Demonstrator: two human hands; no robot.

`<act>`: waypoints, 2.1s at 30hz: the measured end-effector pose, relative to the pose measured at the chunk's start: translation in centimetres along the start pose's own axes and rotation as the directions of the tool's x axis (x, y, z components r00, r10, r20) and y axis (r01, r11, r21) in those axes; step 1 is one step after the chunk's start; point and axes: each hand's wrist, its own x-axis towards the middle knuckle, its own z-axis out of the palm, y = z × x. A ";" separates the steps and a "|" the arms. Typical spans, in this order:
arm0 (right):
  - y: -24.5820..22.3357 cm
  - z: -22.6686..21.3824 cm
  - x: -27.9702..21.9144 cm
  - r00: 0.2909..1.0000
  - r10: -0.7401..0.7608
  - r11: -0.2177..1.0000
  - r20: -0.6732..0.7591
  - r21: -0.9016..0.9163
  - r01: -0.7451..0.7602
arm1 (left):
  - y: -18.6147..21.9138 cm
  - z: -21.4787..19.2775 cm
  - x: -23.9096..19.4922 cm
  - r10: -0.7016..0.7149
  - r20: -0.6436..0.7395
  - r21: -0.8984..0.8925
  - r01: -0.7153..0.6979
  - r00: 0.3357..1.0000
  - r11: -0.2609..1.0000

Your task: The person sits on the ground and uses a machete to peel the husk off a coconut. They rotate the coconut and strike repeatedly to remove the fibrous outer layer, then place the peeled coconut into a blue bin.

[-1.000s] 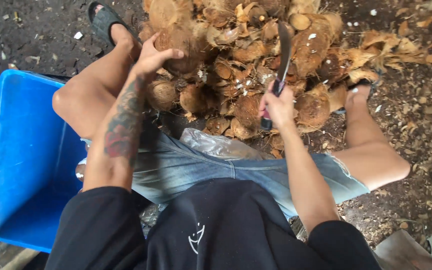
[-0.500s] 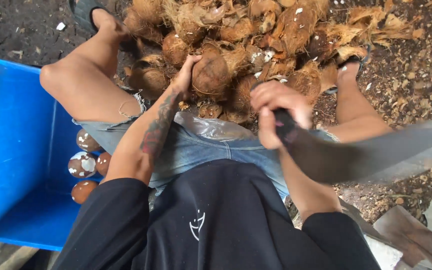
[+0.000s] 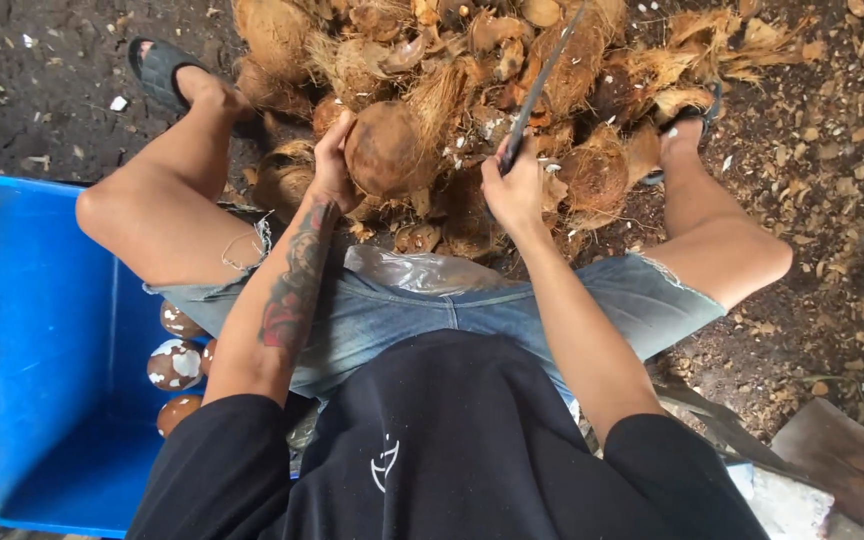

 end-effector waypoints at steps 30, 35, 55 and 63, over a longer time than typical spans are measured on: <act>-8.1 2.0 1.1 0.880 -0.450 0.742 0.150 0.612 0.275 | 5.0 9.8 -5.7 -0.104 0.656 0.506 -0.333 0.748 0.795; -10.0 1.9 1.5 0.868 -0.484 0.688 0.107 0.659 0.302 | 6.1 10.4 -5.4 -0.051 0.736 0.403 -0.377 0.675 0.834; -18.0 -1.9 3.7 0.940 -0.341 0.194 -0.008 0.978 0.079 | 3.8 12.0 -3.6 0.055 0.866 -0.040 -0.041 0.497 0.998; -15.8 -3.1 4.8 0.763 -0.612 0.332 0.206 0.943 0.012 | 11.7 21.7 -5.9 -0.682 0.413 0.873 -0.476 0.604 0.106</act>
